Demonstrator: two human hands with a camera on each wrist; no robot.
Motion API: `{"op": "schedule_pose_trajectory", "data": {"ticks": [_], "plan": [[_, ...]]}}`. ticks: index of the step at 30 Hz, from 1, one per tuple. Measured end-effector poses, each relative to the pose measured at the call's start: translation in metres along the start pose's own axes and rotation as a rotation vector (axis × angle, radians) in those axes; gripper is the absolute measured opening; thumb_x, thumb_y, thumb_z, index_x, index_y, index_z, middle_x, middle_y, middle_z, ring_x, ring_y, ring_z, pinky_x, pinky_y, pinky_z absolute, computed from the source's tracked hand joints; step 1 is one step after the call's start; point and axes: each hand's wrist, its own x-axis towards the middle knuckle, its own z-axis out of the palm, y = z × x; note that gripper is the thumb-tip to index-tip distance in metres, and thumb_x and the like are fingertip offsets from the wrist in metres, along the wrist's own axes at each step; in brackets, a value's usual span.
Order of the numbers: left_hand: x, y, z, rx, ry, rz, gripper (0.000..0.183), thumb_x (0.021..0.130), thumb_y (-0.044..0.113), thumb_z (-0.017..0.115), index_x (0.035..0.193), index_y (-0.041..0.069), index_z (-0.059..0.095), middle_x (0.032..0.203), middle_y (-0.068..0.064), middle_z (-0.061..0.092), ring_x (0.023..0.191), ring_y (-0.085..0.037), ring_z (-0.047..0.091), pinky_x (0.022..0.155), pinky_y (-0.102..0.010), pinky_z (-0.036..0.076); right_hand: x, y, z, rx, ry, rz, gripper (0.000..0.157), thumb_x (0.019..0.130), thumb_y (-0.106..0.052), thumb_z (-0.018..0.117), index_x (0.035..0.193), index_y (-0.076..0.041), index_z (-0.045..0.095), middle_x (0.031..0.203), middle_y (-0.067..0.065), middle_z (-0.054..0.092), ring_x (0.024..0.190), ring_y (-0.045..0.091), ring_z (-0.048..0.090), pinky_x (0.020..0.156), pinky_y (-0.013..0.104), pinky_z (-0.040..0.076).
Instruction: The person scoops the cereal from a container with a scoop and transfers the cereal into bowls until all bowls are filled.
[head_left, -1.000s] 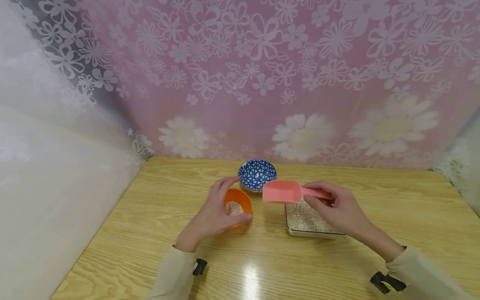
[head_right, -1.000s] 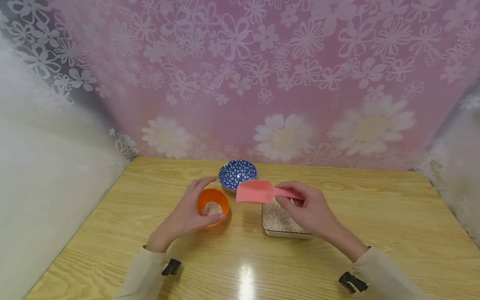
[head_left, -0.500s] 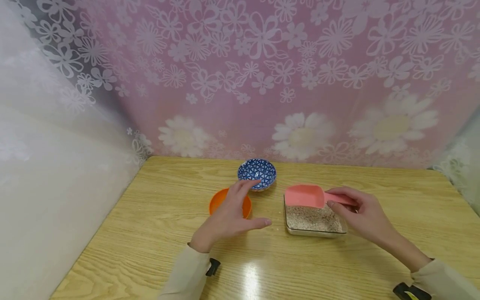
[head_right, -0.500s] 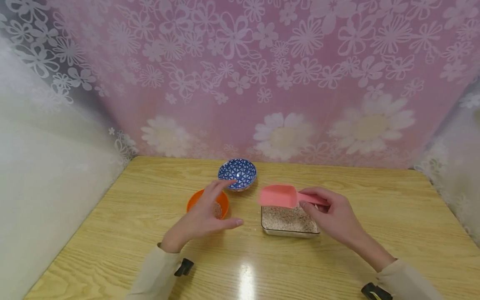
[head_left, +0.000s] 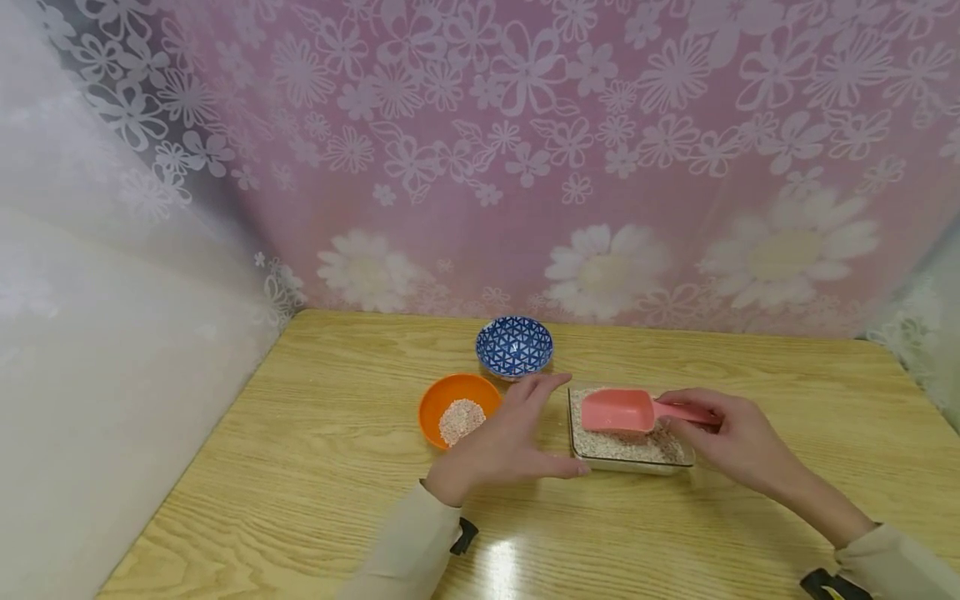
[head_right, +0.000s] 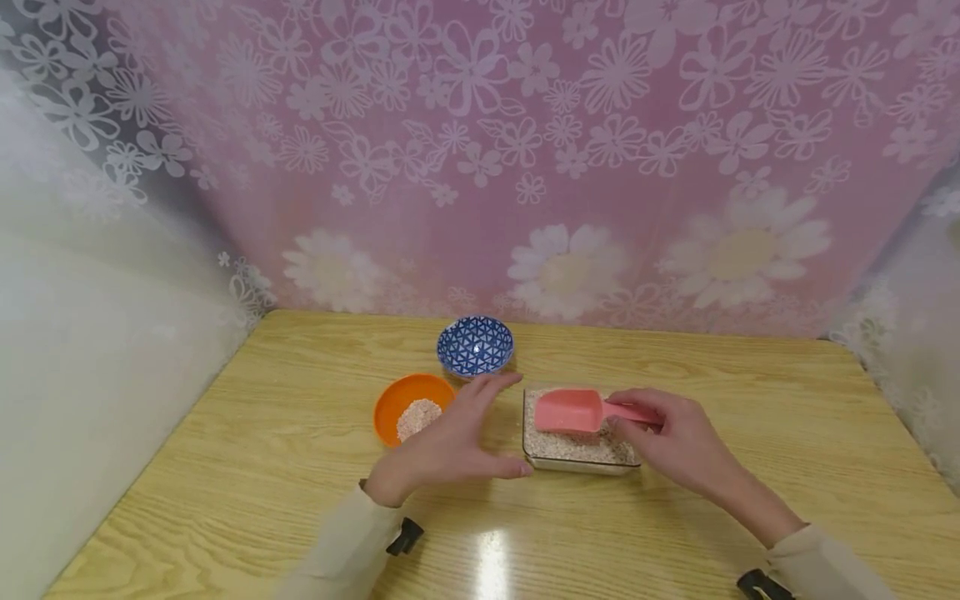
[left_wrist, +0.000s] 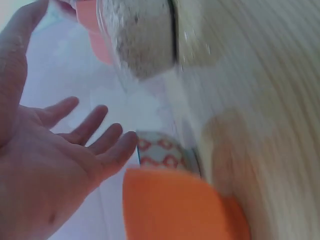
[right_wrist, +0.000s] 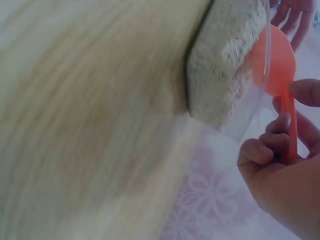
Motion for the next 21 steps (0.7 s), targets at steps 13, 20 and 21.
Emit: {"op": "schedule_pose_trajectory", "data": {"ticks": [13,20,21], "plan": [[0.022,0.006,0.030,-0.009,-0.050,-0.114,0.115,0.081,0.050,0.084,0.165,0.030,0.009,0.167,-0.001,0.020,0.141,-0.024,0.050,0.112,-0.039,0.048,-0.006,0.011,-0.024,-0.176,-0.078,0.068,0.035,0.096,-0.027,0.072,0.126,-0.009,0.073,0.113,0.011,0.074,0.080,-0.007,0.061,0.060,0.023,0.046],[0.030,0.002,0.033,0.020,-0.058,-0.103,0.116,0.082,0.045,0.086,0.166,0.019,0.009,0.167,-0.003,0.022,0.146,-0.023,0.044,0.117,-0.037,0.043,-0.007,0.012,-0.030,-0.279,-0.029,-0.030,0.032,0.094,-0.022,0.075,0.123,-0.009,0.075,0.095,-0.001,0.068,0.061,-0.002,0.042,0.053,0.024,0.032],[0.031,0.002,0.033,0.020,-0.062,-0.096,0.116,0.082,0.043,0.086,0.166,0.018,0.009,0.167,-0.004,0.022,0.146,-0.023,0.044,0.118,-0.037,0.043,-0.006,0.011,-0.031,-0.295,-0.013,-0.057,0.031,0.093,-0.021,0.075,0.121,-0.009,0.075,0.095,-0.001,0.069,0.061,-0.002,0.040,0.053,0.023,0.031]]}}
